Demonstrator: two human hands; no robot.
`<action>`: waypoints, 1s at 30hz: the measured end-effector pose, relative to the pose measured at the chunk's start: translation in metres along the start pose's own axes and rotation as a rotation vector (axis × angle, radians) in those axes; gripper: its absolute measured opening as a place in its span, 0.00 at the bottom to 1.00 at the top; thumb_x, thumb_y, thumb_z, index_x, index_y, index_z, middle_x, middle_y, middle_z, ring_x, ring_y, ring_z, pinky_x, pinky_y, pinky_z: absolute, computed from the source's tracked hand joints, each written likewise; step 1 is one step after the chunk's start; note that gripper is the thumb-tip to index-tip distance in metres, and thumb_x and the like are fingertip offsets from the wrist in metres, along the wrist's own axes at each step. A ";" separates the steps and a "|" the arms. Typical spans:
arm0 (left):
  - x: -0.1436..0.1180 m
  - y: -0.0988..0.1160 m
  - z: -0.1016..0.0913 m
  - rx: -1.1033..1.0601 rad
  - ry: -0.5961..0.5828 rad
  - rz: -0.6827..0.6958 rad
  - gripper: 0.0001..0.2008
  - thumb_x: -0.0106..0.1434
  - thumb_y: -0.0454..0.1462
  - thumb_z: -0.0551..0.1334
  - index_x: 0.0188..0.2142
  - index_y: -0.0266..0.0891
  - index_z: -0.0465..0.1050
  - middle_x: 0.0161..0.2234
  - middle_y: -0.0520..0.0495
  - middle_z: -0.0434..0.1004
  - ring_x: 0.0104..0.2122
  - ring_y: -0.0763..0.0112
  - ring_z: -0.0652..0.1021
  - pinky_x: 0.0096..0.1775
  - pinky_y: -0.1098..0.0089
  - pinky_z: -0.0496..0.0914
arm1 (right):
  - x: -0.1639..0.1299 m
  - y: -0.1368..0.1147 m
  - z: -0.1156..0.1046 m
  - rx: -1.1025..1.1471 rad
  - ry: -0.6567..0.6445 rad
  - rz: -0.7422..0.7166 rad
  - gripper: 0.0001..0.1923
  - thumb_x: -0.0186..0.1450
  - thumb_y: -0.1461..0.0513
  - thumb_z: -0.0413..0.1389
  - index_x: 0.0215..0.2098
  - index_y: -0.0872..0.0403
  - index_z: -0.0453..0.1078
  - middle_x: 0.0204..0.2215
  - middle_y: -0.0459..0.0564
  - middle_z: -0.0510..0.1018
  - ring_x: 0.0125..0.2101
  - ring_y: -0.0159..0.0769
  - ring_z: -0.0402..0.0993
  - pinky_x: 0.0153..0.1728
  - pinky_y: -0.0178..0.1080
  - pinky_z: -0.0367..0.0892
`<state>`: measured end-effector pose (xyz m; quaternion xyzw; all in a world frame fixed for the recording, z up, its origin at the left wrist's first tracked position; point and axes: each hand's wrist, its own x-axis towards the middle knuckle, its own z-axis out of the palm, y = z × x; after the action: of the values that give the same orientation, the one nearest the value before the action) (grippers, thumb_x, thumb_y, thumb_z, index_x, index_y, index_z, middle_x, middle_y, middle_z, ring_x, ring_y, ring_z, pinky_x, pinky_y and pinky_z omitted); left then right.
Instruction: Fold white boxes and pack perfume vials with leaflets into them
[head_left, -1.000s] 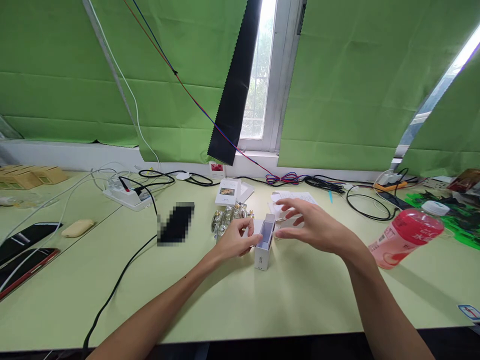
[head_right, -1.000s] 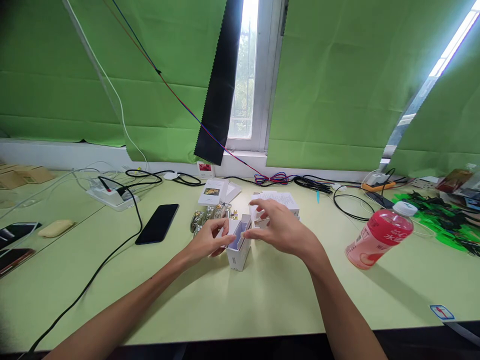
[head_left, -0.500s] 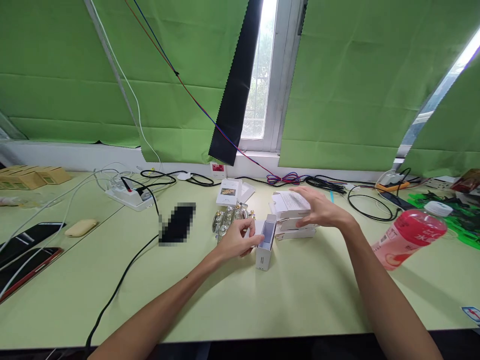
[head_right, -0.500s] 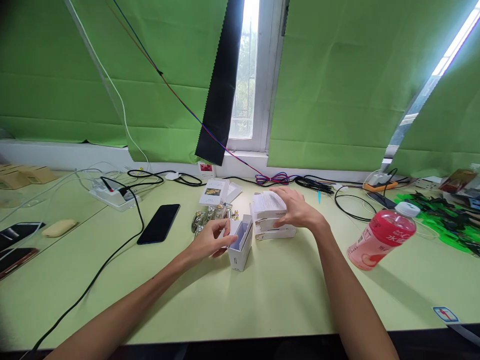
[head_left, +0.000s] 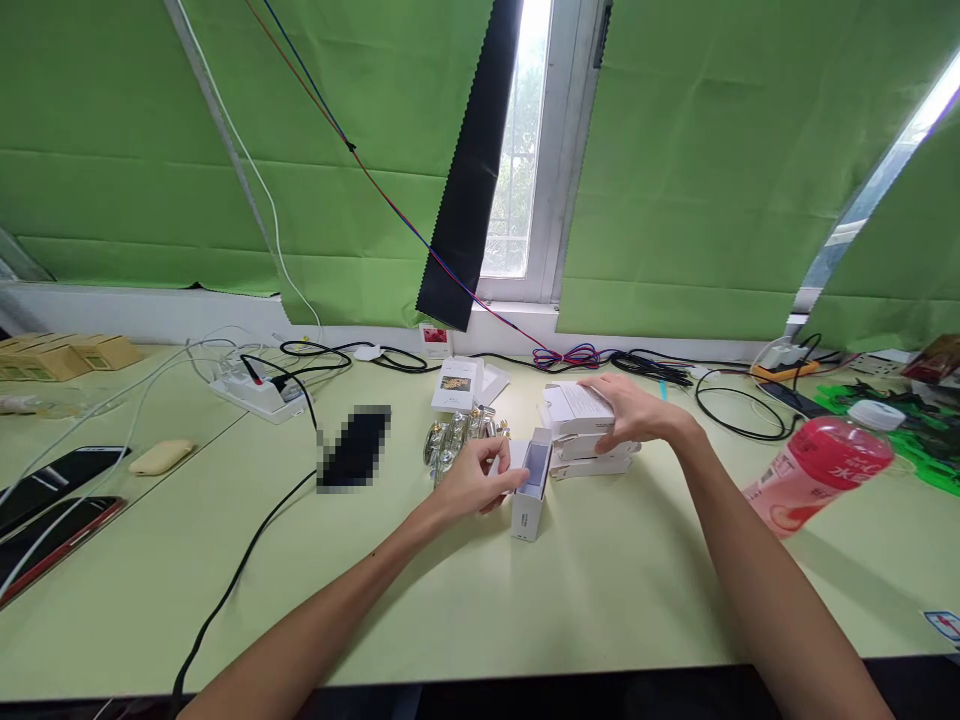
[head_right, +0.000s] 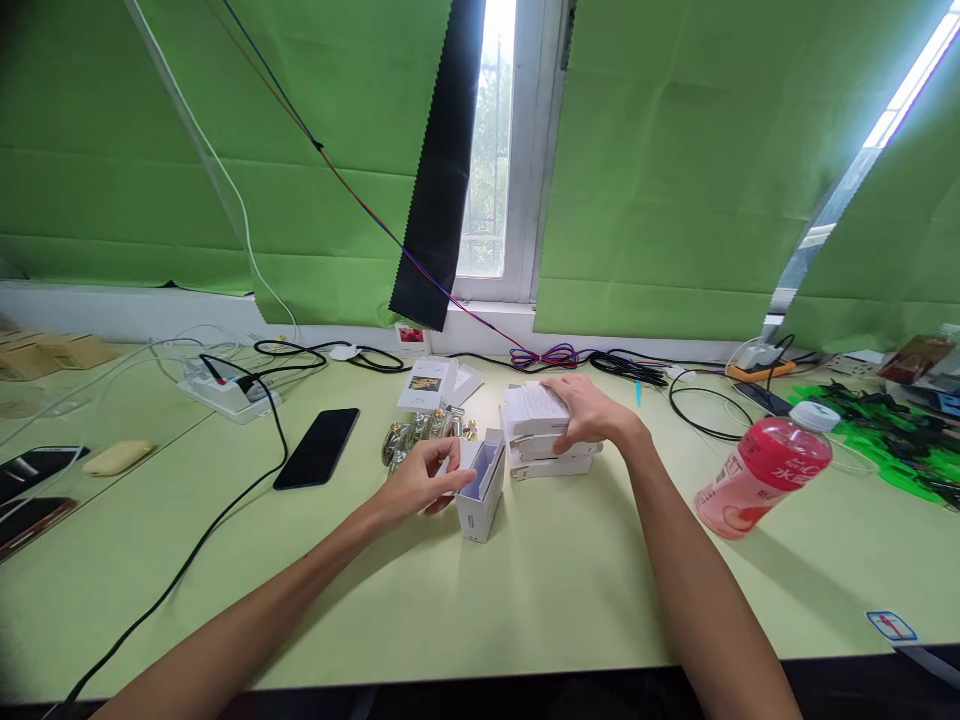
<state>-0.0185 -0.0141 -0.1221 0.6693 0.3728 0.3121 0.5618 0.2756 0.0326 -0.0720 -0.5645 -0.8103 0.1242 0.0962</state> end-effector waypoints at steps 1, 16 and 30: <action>0.000 0.000 0.000 0.000 -0.002 0.001 0.21 0.57 0.46 0.68 0.25 0.42 0.55 0.16 0.61 0.59 0.14 0.80 0.62 0.18 0.76 0.52 | 0.001 0.001 0.000 -0.004 -0.006 -0.009 0.52 0.45 0.56 0.71 0.65 0.51 0.61 0.59 0.58 0.68 0.61 0.57 0.61 0.61 0.53 0.59; 0.002 -0.007 -0.001 -0.004 -0.033 0.021 0.20 0.60 0.45 0.67 0.27 0.42 0.56 0.17 0.60 0.61 0.15 0.80 0.62 0.18 0.77 0.53 | 0.012 0.009 -0.013 0.002 -0.114 -0.090 0.51 0.43 0.57 0.72 0.63 0.54 0.62 0.59 0.59 0.70 0.59 0.56 0.65 0.59 0.51 0.62; 0.003 -0.005 0.000 0.002 -0.025 0.021 0.21 0.59 0.46 0.68 0.26 0.42 0.56 0.16 0.60 0.61 0.14 0.80 0.63 0.17 0.78 0.53 | 0.014 0.010 -0.015 0.053 -0.171 -0.069 0.47 0.43 0.57 0.72 0.59 0.53 0.63 0.55 0.56 0.73 0.54 0.55 0.69 0.53 0.47 0.67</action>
<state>-0.0176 -0.0113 -0.1268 0.6775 0.3590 0.3093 0.5626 0.2845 0.0505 -0.0607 -0.5208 -0.8309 0.1902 0.0458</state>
